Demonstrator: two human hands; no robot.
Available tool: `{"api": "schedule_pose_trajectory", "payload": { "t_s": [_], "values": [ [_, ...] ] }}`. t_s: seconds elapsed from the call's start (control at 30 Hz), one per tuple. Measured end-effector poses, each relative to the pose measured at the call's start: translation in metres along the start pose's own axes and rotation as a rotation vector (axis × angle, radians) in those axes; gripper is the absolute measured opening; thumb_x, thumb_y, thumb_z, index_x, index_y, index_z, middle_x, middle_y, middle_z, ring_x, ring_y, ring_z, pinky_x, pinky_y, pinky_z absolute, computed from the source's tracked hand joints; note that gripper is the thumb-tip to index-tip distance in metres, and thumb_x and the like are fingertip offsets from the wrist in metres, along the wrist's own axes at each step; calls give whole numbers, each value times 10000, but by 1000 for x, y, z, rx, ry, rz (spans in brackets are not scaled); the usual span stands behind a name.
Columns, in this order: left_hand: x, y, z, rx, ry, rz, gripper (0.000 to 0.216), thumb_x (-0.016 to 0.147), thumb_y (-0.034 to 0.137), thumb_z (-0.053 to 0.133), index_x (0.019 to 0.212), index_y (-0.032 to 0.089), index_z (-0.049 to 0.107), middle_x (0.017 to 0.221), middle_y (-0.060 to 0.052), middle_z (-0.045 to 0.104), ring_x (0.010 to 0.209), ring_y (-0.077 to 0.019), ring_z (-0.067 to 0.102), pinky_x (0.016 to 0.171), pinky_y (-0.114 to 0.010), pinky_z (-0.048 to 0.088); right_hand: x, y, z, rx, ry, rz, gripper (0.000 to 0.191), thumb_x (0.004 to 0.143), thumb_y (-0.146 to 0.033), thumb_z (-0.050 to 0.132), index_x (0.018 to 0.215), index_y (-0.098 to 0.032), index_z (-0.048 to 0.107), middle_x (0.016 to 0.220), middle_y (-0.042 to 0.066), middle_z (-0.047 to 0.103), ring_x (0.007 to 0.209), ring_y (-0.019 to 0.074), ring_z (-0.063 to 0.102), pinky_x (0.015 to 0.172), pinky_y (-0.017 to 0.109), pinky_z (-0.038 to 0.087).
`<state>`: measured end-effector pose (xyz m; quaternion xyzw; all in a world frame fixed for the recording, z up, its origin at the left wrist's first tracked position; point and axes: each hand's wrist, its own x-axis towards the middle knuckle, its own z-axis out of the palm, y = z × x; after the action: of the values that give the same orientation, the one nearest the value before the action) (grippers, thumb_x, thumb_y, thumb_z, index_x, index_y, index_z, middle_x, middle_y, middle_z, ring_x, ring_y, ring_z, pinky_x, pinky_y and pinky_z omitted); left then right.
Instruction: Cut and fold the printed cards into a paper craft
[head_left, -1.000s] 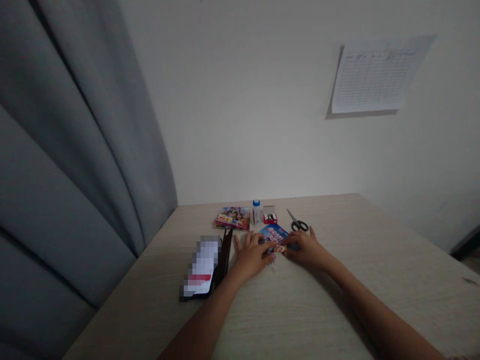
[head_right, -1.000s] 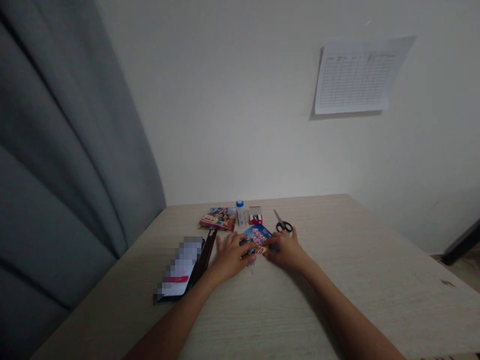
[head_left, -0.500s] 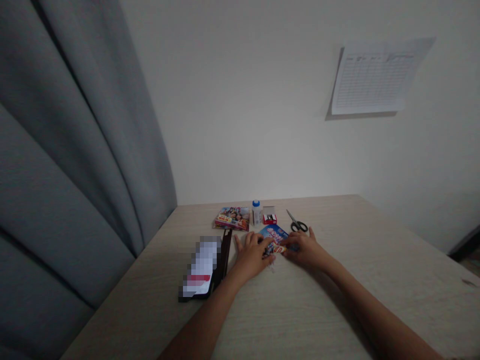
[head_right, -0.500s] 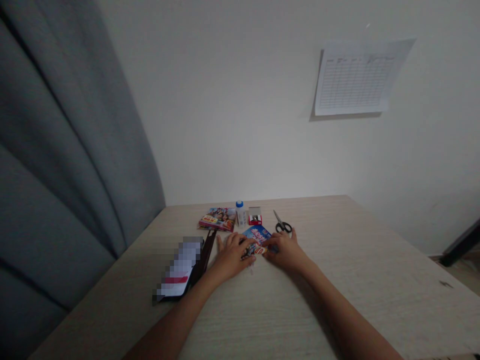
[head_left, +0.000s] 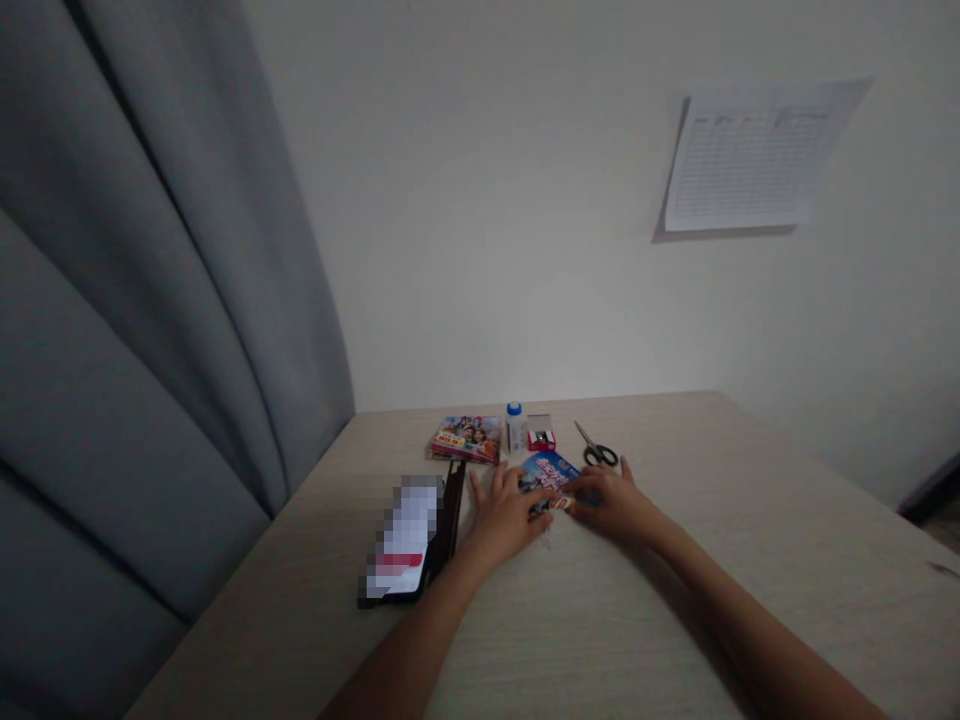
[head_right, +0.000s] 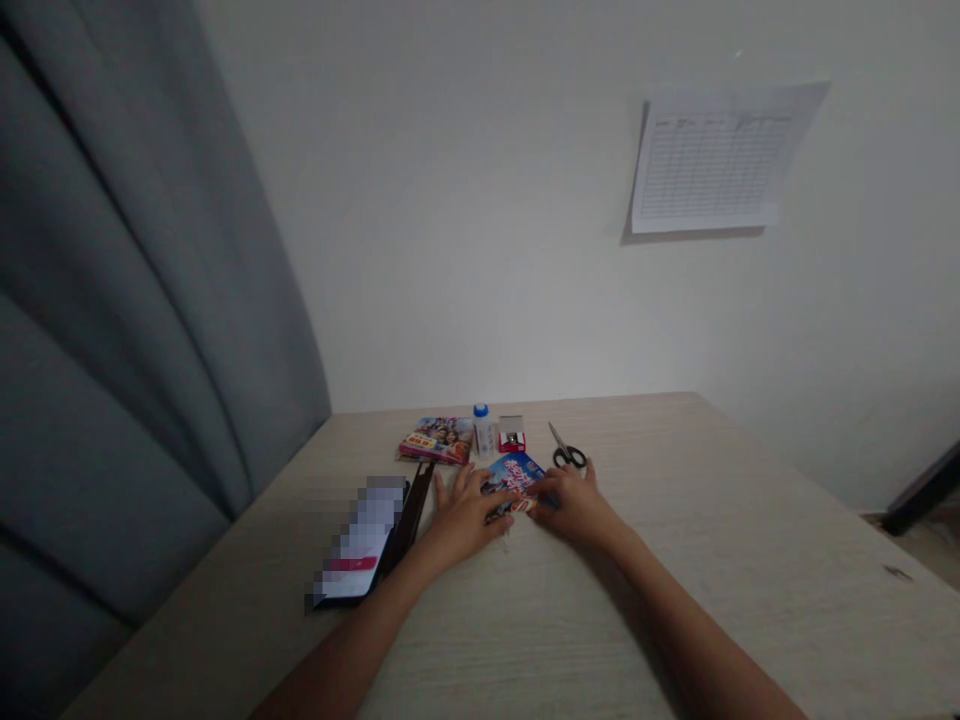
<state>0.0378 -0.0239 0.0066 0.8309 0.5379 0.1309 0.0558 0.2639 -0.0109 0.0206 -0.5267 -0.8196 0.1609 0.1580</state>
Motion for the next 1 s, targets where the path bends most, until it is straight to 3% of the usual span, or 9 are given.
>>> {"api": "schedule_pose_trajectory", "payload": {
  "t_s": [0.23,0.53,0.77,1.0],
  "values": [
    [0,0,-2,-40,-44,-31,383,882,587,575,1263,556,572,1526,-24,373,1484,-390,118,1045,-787,-54,0,-2,1,-36,11,-6,315,859,-474,597,1112,-332,717,1143,67,677,1212,314,524,1097,701,-49],
    [1,-1,6,-24,59,18,399,846,507,666,1241,481,610,1431,-42,474,1453,-371,194,1054,-789,-49,0,-3,2,-70,-1,-10,292,854,-462,606,1089,-338,727,1118,62,668,1189,311,519,1101,697,-17],
    [1,1,0,-45,52,37,363,848,476,678,1203,413,644,1409,-32,504,1444,-380,196,1076,-771,-61,-1,-5,0,-60,-11,-5,296,850,-456,614,1096,-331,722,1128,71,655,1220,317,493,1098,703,-21],
    [1,2,-2,-13,56,41,294,907,524,582,1179,448,663,1406,-23,523,1433,-391,225,1041,-806,-76,-1,-3,5,-98,-5,-28,331,857,-497,607,1149,-371,701,1114,72,634,1197,324,491,1090,708,29]
  ]
}}
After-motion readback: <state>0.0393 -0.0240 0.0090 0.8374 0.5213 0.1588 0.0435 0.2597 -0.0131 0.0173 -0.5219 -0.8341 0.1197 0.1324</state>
